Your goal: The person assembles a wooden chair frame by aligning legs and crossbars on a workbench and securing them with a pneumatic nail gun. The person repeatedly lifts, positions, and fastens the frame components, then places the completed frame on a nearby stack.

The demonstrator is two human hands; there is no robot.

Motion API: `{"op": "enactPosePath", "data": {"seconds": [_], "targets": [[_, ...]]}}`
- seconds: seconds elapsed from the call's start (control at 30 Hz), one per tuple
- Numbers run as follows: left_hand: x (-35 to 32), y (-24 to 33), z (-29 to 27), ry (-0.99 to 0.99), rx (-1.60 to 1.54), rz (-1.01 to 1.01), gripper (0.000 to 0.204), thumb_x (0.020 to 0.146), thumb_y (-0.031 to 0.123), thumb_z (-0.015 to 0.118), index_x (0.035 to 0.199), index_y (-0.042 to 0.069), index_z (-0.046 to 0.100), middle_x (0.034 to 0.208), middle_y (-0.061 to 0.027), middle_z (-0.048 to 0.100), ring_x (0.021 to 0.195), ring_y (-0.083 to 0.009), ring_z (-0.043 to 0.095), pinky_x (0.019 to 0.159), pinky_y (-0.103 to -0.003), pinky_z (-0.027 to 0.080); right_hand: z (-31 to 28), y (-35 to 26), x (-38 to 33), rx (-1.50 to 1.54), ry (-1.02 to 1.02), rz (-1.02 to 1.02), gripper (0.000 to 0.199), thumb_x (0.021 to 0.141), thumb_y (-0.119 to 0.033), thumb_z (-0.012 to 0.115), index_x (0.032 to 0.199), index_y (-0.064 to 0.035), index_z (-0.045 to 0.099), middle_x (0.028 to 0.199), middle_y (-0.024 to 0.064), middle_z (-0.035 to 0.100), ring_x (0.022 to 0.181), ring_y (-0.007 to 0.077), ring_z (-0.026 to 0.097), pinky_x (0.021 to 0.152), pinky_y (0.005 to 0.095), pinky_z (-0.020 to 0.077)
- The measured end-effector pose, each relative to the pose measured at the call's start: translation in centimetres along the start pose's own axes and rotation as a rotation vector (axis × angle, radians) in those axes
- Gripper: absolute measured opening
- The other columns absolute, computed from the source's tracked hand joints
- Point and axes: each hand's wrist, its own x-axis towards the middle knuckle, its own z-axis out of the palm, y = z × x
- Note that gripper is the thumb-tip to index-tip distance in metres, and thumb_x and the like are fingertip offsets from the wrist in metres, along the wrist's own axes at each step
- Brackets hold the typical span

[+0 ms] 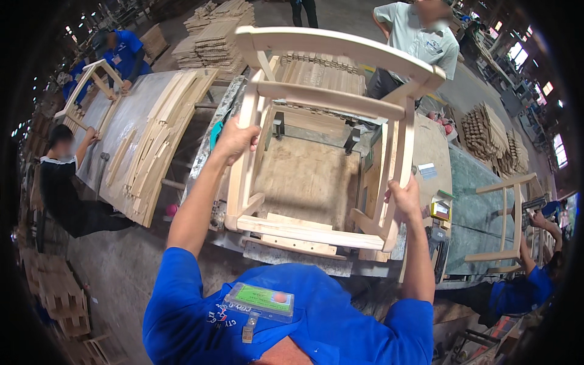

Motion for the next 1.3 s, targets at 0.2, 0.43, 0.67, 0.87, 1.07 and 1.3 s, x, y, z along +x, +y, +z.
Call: {"op": "enactPosePath", "data": {"seconds": [0.2,0.43,0.67,0.87,1.07,1.3], "targets": [[9.0,-9.6,-1.1,0.200,0.511,0.003,0.041,0.085,0.010,0.069,0.124,0.000,0.060,0.100,-0.0227,0.073,0.089,-0.0344,0.073,0.075,-0.044,0.059,4.1,4.8,4.7,-0.019,0.066,0.124,0.031,0.092,-0.005,0.062,0.122,-0.0002,0.055,0.083,0.0072,0.064,0.064,0.0158,0.064,0.055,0.0335,0.0566],[11.8,-15.3,-0.5,0.211,0.804,-0.003,0.049,0.089,0.012,0.064,0.134,0.001,0.052,0.111,-0.0320,0.070,0.109,-0.0497,0.067,0.097,-0.052,0.053,7.1,10.2,9.1,-0.564,0.159,-0.025,0.042,0.088,-0.005,0.067,0.128,0.0014,0.055,0.106,0.0267,0.073,0.101,0.0373,0.074,0.090,0.0442,0.0562],[11.2,-15.2,1.0,0.143,1.078,-0.017,0.044,0.091,0.008,0.063,0.134,0.001,0.055,0.104,-0.0346,0.069,0.099,-0.0513,0.068,0.090,-0.056,0.053,8.4,12.6,10.5,-0.514,0.093,0.161,0.036,0.094,-0.006,0.063,0.128,0.0023,0.055,0.117,0.0303,0.069,0.113,0.0454,0.067,0.097,0.0475,0.0521],[9.3,-18.1,5.1,-0.497,1.193,-0.139,0.061,0.110,0.040,0.025,0.121,-0.003,0.065,0.116,-0.0254,0.069,0.108,-0.0482,0.066,0.099,-0.056,0.052,11.7,18.7,10.3,-0.952,0.009,-0.183,0.042,0.097,-0.007,0.057,0.136,0.0071,0.054,0.145,0.0324,0.049,0.133,0.0486,0.050,0.114,0.0497,0.0425],[2.7,-27.7,4.1,-0.909,1.039,-0.897,0.078,0.107,0.059,0.026,0.148,-0.001,0.052,0.152,-0.0281,0.050,0.142,-0.0431,0.048,0.119,-0.052,0.035,13.6,18.9,7.0,-1.151,-0.123,-0.139,0.049,0.104,-0.024,0.051,0.147,-0.0002,0.052,0.169,0.0303,0.014,0.154,0.0550,0.014,0.123,0.0616,0.0211],[-0.3,-26.6,4.4,-0.636,1.109,-0.688,0.060,0.104,0.046,0.039,0.130,-0.001,0.067,0.127,-0.0299,0.067,0.121,-0.0442,0.063,0.106,-0.050,0.048,12.4,19.0,6.2,-1.092,-0.302,-0.244,0.052,0.103,-0.026,0.052,0.148,0.0001,0.051,0.168,0.0322,0.013,0.155,0.0538,0.012,0.125,0.0614,0.0157]]}}
